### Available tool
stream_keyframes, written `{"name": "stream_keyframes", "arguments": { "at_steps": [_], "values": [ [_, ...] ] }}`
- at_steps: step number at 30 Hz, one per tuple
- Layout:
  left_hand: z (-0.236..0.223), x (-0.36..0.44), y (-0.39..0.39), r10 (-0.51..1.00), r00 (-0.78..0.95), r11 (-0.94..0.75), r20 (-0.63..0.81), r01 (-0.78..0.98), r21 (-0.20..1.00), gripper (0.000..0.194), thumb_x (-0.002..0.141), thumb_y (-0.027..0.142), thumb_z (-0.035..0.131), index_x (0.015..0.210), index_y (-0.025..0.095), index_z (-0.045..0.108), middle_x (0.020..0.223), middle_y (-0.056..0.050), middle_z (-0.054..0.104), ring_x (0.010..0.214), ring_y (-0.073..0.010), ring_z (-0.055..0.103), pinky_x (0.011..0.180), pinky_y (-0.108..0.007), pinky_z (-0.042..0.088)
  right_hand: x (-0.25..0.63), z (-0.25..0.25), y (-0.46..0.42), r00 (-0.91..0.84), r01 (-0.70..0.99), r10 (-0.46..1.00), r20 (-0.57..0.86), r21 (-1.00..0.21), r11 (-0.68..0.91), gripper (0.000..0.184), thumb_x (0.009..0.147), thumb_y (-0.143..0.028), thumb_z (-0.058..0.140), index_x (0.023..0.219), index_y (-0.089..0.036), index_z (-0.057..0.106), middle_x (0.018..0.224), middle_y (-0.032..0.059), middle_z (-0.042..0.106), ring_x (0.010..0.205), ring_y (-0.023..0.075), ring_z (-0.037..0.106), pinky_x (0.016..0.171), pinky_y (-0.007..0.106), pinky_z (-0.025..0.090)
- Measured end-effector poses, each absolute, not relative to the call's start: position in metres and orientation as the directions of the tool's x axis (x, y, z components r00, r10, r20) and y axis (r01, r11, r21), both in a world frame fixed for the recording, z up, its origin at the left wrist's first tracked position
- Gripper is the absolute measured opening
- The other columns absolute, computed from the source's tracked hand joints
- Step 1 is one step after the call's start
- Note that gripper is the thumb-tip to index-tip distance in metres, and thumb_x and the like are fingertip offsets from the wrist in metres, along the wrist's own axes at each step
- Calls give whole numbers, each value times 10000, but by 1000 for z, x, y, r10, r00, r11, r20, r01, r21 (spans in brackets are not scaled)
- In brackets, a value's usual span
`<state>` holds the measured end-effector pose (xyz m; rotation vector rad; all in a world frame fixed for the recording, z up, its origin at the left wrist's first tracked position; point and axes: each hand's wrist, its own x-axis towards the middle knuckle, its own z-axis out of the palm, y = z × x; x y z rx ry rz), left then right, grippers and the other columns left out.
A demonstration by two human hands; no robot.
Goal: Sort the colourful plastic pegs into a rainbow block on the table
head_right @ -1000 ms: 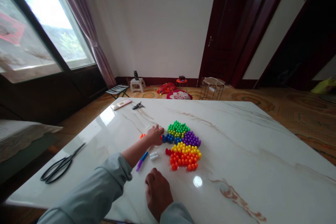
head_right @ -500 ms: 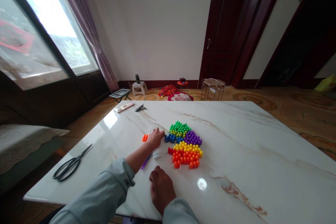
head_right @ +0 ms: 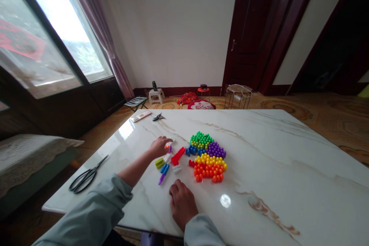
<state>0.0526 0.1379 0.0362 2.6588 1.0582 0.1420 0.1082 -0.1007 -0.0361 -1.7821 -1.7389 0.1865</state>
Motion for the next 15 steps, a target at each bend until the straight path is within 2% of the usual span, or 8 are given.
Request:
{"name": "stream_keyframes", "arguments": {
  "at_steps": [3, 5, 9, 12, 13, 15],
  "values": [
    [29, 37, 152, 701, 711, -648, -63, 671, 359, 500, 587, 131, 701, 1062, 285, 672, 991, -57, 623, 979, -256, 583, 846, -350, 462, 108, -36, -100, 119, 850, 940, 320, -522, 70, 198, 765, -30, 472, 842, -206, 518, 905, 23, 527, 806, 165, 516, 722, 269, 399],
    [21, 30, 152, 721, 691, -610, -53, 668, 426, 485, 566, 100, 696, 1024, 258, 680, 939, -47, 614, 909, -227, 600, 836, -330, 466, 108, -38, -100, 114, 855, 939, 325, -514, 74, 183, 781, -42, 473, 843, -206, 525, 902, 22, 527, 804, 163, 516, 724, 267, 400],
    [4, 24, 142, 809, 585, -496, 47, 638, 589, 360, 631, 114, 650, 980, 201, 664, 908, -54, 593, 853, -206, 595, 836, -332, 463, 109, -40, -100, 101, 864, 939, 328, -497, 80, 145, 809, -72, 483, 843, -203, 533, 918, 27, 530, 825, 165, 519, 736, 269, 406],
    [-3, 18, 135, 891, 441, -370, 108, 570, 733, 185, 741, 215, 589, 917, 187, 637, 825, -51, 586, 833, -204, 590, 801, -330, 472, 109, -39, -100, 102, 864, 942, 318, -498, 75, 141, 810, -73, 487, 842, -202, 535, 922, 28, 535, 831, 166, 525, 747, 272, 413],
    [-5, 16, 133, 918, 380, -319, 114, 535, 782, 170, 788, 271, 545, 911, 183, 622, 791, -48, 580, 796, -198, 590, 761, -324, 482, 109, -38, -99, 105, 862, 943, 314, -501, 71, 144, 809, -71, 488, 843, -203, 535, 922, 28, 537, 830, 166, 527, 748, 272, 416],
    [-6, 10, 125, 960, 259, -216, 108, 440, 871, 290, 868, 399, 409, 915, 174, 586, 743, -41, 564, 698, -173, 581, 664, -298, 490, 109, -36, -99, 111, 856, 945, 309, -513, 67, 146, 808, -71, 488, 842, -205, 538, 923, 28, 542, 831, 167, 534, 748, 273, 423]
  ]
}}
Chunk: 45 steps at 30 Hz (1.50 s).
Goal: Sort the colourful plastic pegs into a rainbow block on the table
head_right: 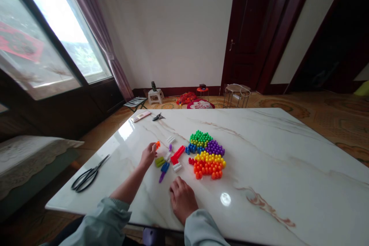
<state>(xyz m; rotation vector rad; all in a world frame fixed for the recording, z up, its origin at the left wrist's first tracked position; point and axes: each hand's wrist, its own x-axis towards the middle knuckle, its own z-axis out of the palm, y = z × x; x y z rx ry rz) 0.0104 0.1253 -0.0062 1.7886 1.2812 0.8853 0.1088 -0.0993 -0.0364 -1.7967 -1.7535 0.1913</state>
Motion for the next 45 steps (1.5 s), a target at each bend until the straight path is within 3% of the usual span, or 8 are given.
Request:
{"name": "stream_keyframes", "arguments": {
  "at_steps": [4, 9, 15, 22, 25, 33, 39, 45],
  "values": [
    [-11, 9, 83, 985, 154, -109, 78, 204, 973, 524, 871, 595, 245, 830, 162, 537, 657, -18, 540, 566, -126, 537, 550, -245, 465, 109, -36, -100, 156, 804, 939, 307, -592, 60, 155, 811, -96, 497, 900, -206, 559, 926, 35, 561, 840, 178, 559, 760, 286, 448],
    [-29, 26, 1, 965, 261, 16, -1, -57, 998, 472, 802, 628, 457, 727, 170, 540, 547, 22, 518, 456, -101, 464, 448, -217, 383, 114, -39, -101, 332, 551, 895, 296, -832, 71, 477, 878, -299, 519, 1320, -175, 389, 969, 48, 602, 710, 157, 585, 712, 288, 500],
    [-47, 37, -42, 964, 226, -153, 138, 48, 987, 410, 806, 538, 514, 903, 160, 641, 870, -85, 697, 812, -221, 648, 735, -331, 513, 123, -38, -101, 512, 407, 789, 340, -905, 126, 288, 881, -416, 514, 1003, -178, 621, 968, 80, 642, 880, 197, 610, 801, 300, 510],
    [-42, 39, -55, 831, 467, -419, 303, 165, 893, 235, 877, 322, 463, 857, 174, 645, 796, -51, 669, 717, -173, 623, 681, -289, 485, 134, -45, -131, 760, 308, 595, 261, -951, 24, 350, 815, -478, 601, 945, -156, 649, 822, 67, 673, 704, 183, 625, 656, 274, 529],
    [-37, 41, -59, 765, 552, -511, 331, 206, 835, 191, 867, 221, 459, 868, 191, 648, 802, -35, 659, 722, -155, 611, 678, -264, 460, 159, -41, -156, 763, 432, 548, 341, -901, -41, 327, 827, -454, 589, 951, -160, 663, 863, 76, 667, 706, 177, 620, 600, 252, 511],
    [-35, 41, -60, 750, 585, -529, 310, 247, 812, 198, 848, 163, 456, 861, 208, 648, 792, -27, 643, 716, -149, 605, 670, -249, 444, 208, -30, -176, 513, 805, 721, 465, -552, -217, 263, 884, -259, 442, 943, -216, 695, 909, 57, 618, 799, 177, 612, 682, 268, 490],
    [-37, 40, -61, 752, 582, -522, 309, 239, 819, 204, 850, 168, 454, 866, 215, 652, 801, -27, 643, 722, -152, 607, 676, -249, 450, 194, -36, -176, 546, 813, 565, 619, -555, -178, 209, 911, -279, 444, 1013, -182, 599, 1013, 90, 593, 761, 163, 589, 682, 284, 502],
    [-34, 41, -61, 751, 600, -498, 276, 240, 833, 210, 857, 182, 440, 871, 211, 647, 818, -43, 643, 738, -164, 610, 697, -269, 456, 187, -40, -183, 464, 837, 706, 534, -524, -154, 203, 919, -273, 461, 935, -199, 649, 955, 88, 622, 915, 213, 586, 833, 347, 492]
  ]
}}
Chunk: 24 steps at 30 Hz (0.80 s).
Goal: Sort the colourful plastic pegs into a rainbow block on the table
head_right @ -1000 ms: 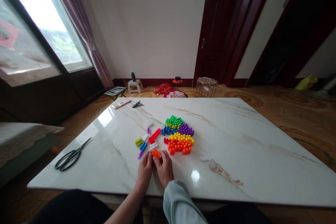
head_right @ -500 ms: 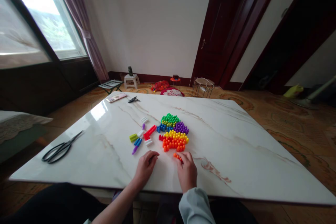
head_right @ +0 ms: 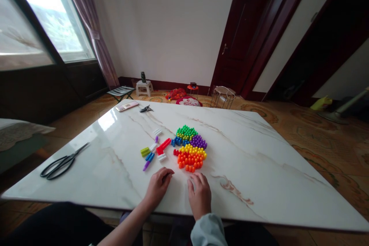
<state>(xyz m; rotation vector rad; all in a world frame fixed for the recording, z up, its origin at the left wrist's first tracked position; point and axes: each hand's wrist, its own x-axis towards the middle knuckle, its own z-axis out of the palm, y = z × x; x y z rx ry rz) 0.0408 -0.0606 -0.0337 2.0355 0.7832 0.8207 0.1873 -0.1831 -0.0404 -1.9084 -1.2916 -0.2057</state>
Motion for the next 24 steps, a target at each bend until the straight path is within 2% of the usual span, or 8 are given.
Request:
{"name": "stream_keyframes", "arguments": {
  "at_steps": [5, 13, 15, 19, 21, 24],
  "values": [
    [-35, 40, -61, 751, 599, -496, 279, 232, 837, 210, 850, 166, 449, 879, 214, 652, 826, -38, 642, 748, -164, 607, 704, -268, 454, 188, -45, -171, 438, 848, 745, 503, -506, -158, 270, 897, -264, 472, 1088, -205, 655, 1063, 103, 629, 1001, 241, 567, 896, 399, 483],
    [-32, 40, -62, 759, 592, -488, 270, 244, 838, 209, 836, 138, 463, 871, 201, 659, 813, -30, 635, 731, -149, 601, 675, -247, 439, 191, -46, -162, 424, 856, 756, 499, -494, -154, 273, 892, -276, 473, 1081, -191, 651, 1061, 103, 622, 1008, 240, 560, 906, 393, 471],
    [-32, 40, -63, 762, 589, -485, 269, 243, 840, 210, 829, 129, 468, 868, 200, 661, 807, -28, 634, 730, -148, 599, 674, -246, 438, 189, -44, -161, 435, 847, 749, 499, -510, -152, 269, 911, -300, 451, 1045, -187, 655, 1022, 98, 622, 963, 223, 578, 866, 356, 481],
    [-32, 40, -64, 767, 579, -480, 276, 233, 846, 215, 833, 135, 465, 862, 200, 667, 805, -31, 637, 728, -149, 602, 674, -246, 445, 177, -39, -158, 421, 830, 794, 437, -540, -143, 309, 945, -337, 405, 816, -191, 646, 833, 58, 614, 707, 152, 587, 670, 259, 459],
    [-31, 40, -64, 775, 569, -472, 275, 232, 851, 214, 831, 137, 468, 854, 200, 672, 803, -33, 638, 726, -149, 606, 677, -247, 453, 170, -36, -154, 356, 858, 848, 392, -497, -130, 316, 937, -331, 419, 721, -205, 611, 764, 33, 605, 652, 141, 570, 619, 249, 417],
    [-30, 40, -64, 784, 558, -453, 271, 218, 864, 202, 820, 136, 485, 837, 198, 677, 797, -33, 644, 722, -146, 611, 685, -251, 466, 160, -34, -148, 307, 895, 893, 330, -420, -153, 277, 913, -304, 442, 689, -217, 582, 715, 10, 618, 642, 143, 576, 581, 249, 359]
  ]
}}
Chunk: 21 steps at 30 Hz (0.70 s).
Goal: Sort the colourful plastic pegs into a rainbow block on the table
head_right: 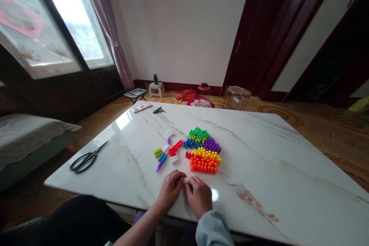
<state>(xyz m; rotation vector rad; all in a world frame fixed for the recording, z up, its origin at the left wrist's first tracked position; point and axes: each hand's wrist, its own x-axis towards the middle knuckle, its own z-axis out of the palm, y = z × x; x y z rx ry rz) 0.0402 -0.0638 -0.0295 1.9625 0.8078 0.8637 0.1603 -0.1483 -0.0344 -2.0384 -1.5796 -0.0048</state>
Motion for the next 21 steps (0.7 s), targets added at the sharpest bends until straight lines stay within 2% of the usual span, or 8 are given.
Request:
{"name": "stream_keyframes", "arguments": {
  "at_steps": [6, 9, 12, 15, 18, 21],
  "values": [
    [-34, 35, -61, 862, 448, -308, 237, 93, 947, 184, 863, 226, 474, 899, 179, 648, 796, -44, 667, 683, -145, 634, 629, -248, 505, 155, -34, -141, 322, 928, 907, 270, -278, -247, 213, 864, -281, 509, 676, -229, 593, 617, 4, 635, 577, 144, 582, 526, 255, 264],
    [-35, 27, -53, 890, 349, -355, 293, 127, 926, 198, 887, 246, 450, 925, 188, 636, 823, -48, 665, 725, -156, 636, 627, -254, 510, 155, -35, -139, 270, 950, 924, 272, -229, -211, 262, 877, -281, 502, 645, -226, 611, 615, 19, 650, 575, 148, 588, 532, 261, 264],
    [-29, 22, -34, 847, 315, -510, 427, 261, 820, 205, 884, 181, 433, 910, 205, 635, 889, -55, 655, 858, -176, 614, 753, -295, 503, 156, -36, -137, 239, 964, 930, 280, -181, -193, 311, 903, -290, 470, 642, -225, 627, 609, 22, 656, 576, 150, 597, 544, 268, 272],
    [-17, 25, -7, 804, 373, -590, 463, 403, 700, 247, 854, 117, 438, 968, 217, 633, 958, -58, 639, 938, -192, 580, 844, -328, 470, 156, -37, -137, 223, 970, 928, 300, -166, -179, 330, 912, -274, 448, 643, -223, 632, 615, 19, 660, 595, 151, 607, 556, 272, 280],
    [-2, 38, 22, 796, 471, -603, 379, 563, 565, 296, 841, 131, 490, 1093, 233, 608, 1083, -66, 615, 1004, -209, 545, 891, -344, 438, 155, -38, -137, 222, 969, 922, 317, -180, -172, 322, 903, -260, 449, 642, -223, 633, 623, 14, 664, 593, 149, 604, 556, 273, 282],
    [10, 51, 44, 800, 568, -592, 192, 696, 407, 380, 774, 201, 640, 1149, 242, 595, 1127, -79, 618, 1046, -248, 512, 893, -359, 411, 155, -39, -137, 223, 969, 919, 325, -179, -171, 309, 896, -249, 459, 639, -226, 630, 620, 10, 662, 591, 148, 601, 557, 270, 286]
  ]
}}
